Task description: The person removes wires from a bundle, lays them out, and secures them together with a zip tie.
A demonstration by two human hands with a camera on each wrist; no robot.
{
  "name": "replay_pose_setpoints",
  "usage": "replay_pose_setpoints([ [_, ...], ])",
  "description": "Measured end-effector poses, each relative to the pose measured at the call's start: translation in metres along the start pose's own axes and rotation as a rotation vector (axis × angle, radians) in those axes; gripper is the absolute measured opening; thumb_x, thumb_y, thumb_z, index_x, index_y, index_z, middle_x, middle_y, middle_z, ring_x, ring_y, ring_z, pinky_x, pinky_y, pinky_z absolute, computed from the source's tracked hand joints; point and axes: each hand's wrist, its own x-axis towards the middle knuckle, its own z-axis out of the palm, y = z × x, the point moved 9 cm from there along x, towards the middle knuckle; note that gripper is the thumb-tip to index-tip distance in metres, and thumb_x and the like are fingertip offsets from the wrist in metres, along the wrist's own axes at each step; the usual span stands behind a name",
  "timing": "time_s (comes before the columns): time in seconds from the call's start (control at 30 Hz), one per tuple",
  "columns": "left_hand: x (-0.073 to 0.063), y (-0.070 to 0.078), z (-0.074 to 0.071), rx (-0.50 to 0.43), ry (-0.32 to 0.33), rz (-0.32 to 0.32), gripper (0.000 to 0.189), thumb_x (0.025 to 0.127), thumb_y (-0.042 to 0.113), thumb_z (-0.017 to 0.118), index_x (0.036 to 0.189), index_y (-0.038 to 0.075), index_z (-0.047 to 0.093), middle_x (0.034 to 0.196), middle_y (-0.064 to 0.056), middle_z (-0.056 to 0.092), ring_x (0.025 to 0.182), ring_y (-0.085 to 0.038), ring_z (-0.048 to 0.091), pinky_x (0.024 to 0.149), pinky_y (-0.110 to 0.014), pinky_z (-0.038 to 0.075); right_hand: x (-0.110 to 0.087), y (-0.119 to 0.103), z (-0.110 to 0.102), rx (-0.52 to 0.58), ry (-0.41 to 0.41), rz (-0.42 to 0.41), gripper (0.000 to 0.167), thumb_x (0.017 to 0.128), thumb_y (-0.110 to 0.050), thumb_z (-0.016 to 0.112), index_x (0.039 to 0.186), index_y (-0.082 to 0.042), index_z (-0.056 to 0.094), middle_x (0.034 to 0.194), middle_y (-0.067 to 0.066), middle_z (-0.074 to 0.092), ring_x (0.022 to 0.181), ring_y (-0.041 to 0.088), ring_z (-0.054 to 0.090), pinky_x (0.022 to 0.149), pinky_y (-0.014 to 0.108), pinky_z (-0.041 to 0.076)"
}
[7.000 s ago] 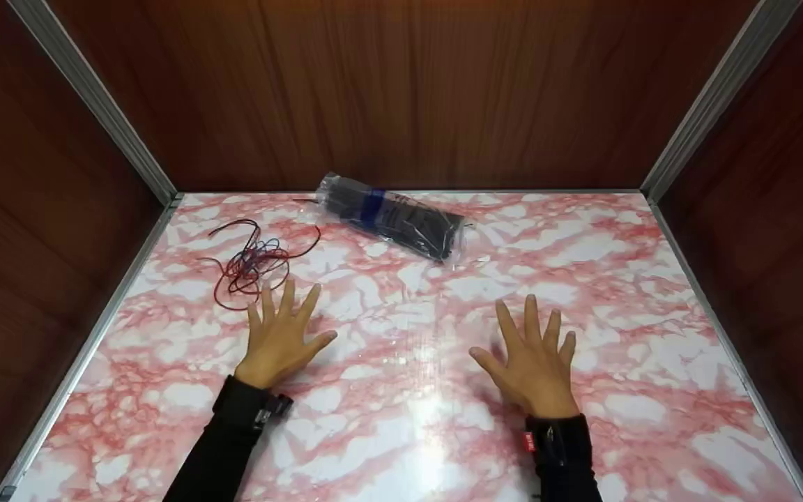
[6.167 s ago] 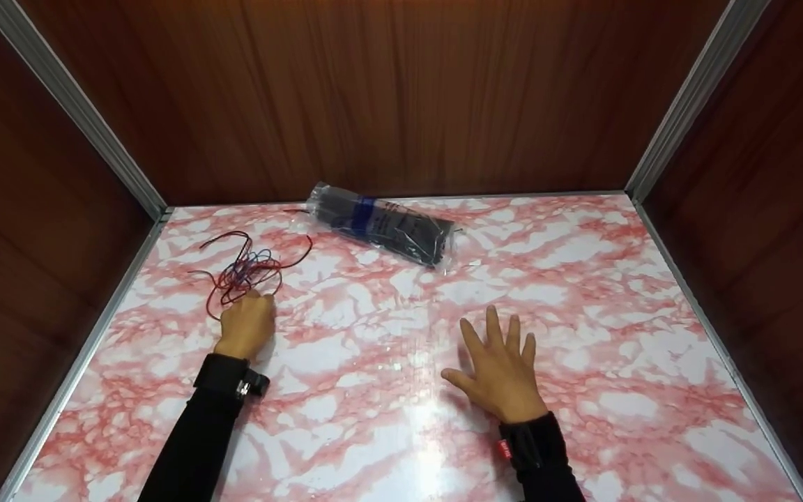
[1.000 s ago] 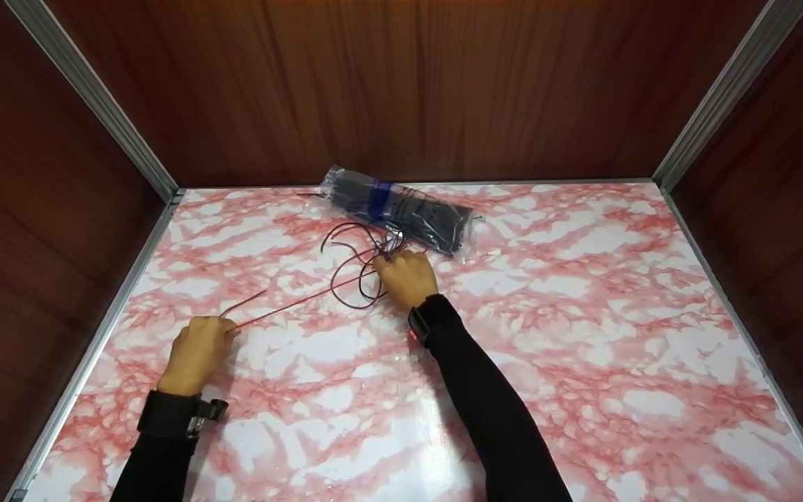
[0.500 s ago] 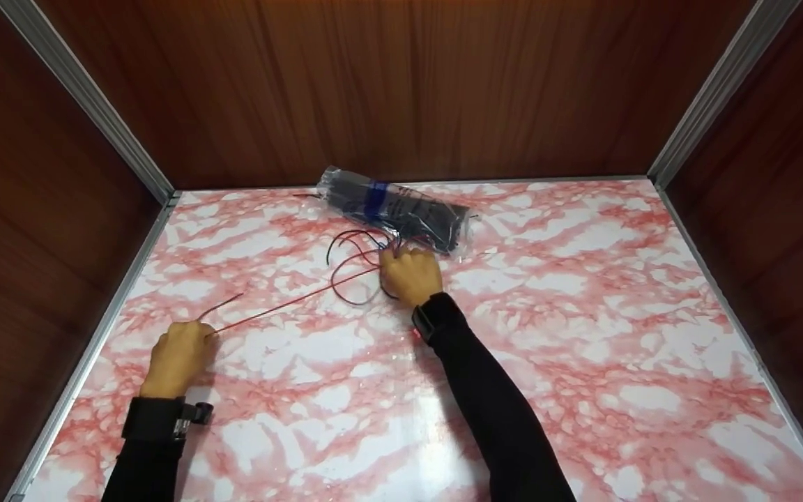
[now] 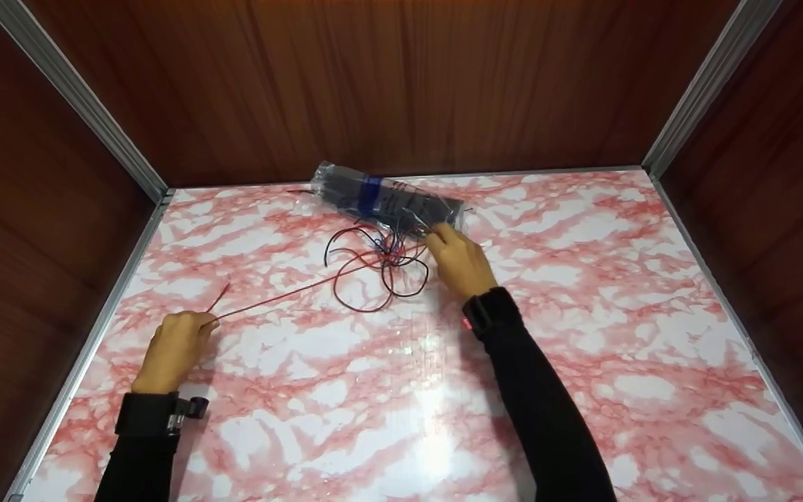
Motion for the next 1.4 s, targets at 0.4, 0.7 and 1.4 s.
replay_pose_setpoints([
  [0.4,0.027,0.035,0.025,-0.013,-0.053,0.144,0.015,0.088,0.001,0.066,0.073,0.002,0.07,0.072,-0.016,0.062,0.071,-0.038,0.065,0.059,-0.049,0.052,-0.062,0.043,-0.026,-0.109,-0.029,-0.09,0.021,0.078,0.018,0.062,0.09,0.002,0.064,0.088,0.015,0.062,0.081,0.029,0.062,0.066,0.042,0.052],
  [0.7,0.032,0.049,0.032,0.025,-0.077,0.179,0.022,0.088,-0.005,0.061,0.069,0.002,0.068,0.07,-0.014,0.057,0.067,-0.035,0.063,0.056,-0.046,0.051,-0.099,0.068,-0.05,-0.118,-0.062,-0.035,0.022,0.075,0.016,0.069,0.091,0.001,0.065,0.092,0.015,0.062,0.085,0.031,0.062,0.068,0.044,0.051],
  [1.4,0.011,0.042,0.037,-0.049,-0.207,0.25,0.028,0.083,-0.008,0.062,0.059,0.008,0.062,0.06,0.0,0.046,0.059,-0.015,0.048,0.054,-0.032,0.043,-0.146,0.075,-0.066,-0.158,-0.179,-0.002,0.016,0.079,0.011,0.069,0.088,-0.003,0.068,0.088,0.012,0.064,0.078,0.029,0.065,0.063,0.041,0.052],
])
